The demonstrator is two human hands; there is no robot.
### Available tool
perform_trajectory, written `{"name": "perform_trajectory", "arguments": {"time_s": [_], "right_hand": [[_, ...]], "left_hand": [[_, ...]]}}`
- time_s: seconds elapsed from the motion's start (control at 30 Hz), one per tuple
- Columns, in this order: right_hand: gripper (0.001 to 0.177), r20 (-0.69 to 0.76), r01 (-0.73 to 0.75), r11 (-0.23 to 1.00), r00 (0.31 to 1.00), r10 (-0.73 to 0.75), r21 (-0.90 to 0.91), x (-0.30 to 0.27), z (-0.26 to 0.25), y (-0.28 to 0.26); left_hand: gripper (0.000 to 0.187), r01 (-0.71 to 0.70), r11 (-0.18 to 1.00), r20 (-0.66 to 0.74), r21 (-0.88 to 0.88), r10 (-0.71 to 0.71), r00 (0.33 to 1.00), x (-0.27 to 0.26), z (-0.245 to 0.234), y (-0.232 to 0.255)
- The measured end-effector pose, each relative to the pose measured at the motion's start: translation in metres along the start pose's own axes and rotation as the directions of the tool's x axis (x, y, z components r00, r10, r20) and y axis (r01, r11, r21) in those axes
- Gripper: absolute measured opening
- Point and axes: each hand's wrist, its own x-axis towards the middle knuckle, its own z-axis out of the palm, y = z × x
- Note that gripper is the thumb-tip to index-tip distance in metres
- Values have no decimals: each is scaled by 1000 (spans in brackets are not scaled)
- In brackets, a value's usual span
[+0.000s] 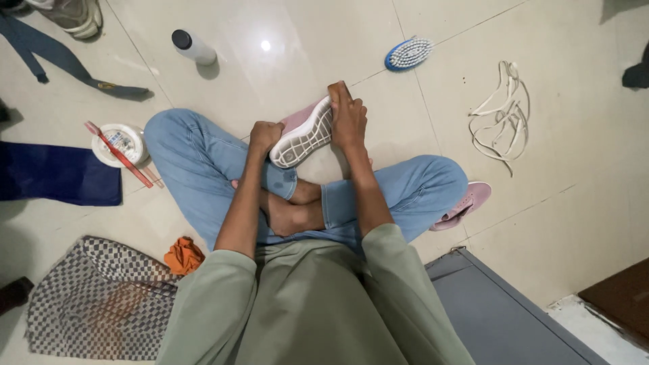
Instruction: Cleaning a pink sneaker using a cloth, brush, and cleaning solution
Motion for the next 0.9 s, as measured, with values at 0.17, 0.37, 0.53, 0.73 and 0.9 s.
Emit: {"name": "perform_trajectory", "arguments": {"time_s": [0.17, 0.37, 0.53, 0.73, 0.9], "right_hand": [[60, 123, -134, 969, 986, 110, 209, -56, -30, -71], [60, 154, -95, 992, 985, 82, 82, -78, 25, -54], [57, 116, -155, 977, 984, 138, 148, -22, -10, -46], [55, 59, -197, 969, 980, 190, 146, -21, -20, -48], [52, 46, -82, 973, 996, 74, 214, -72, 20, -64]], "left_hand": [[45, 79, 997, -6, 1, -79, 997, -15, 0, 11], [56, 103, 995, 65, 18, -104, 992, -3, 4, 8], [58, 86, 993, 65, 83, -91, 994, 22, 16, -5], [60, 69, 991, 23, 117, -72, 997, -7, 3, 14], [59, 32, 981, 36, 189, -39, 999, 23, 18, -5]]}}
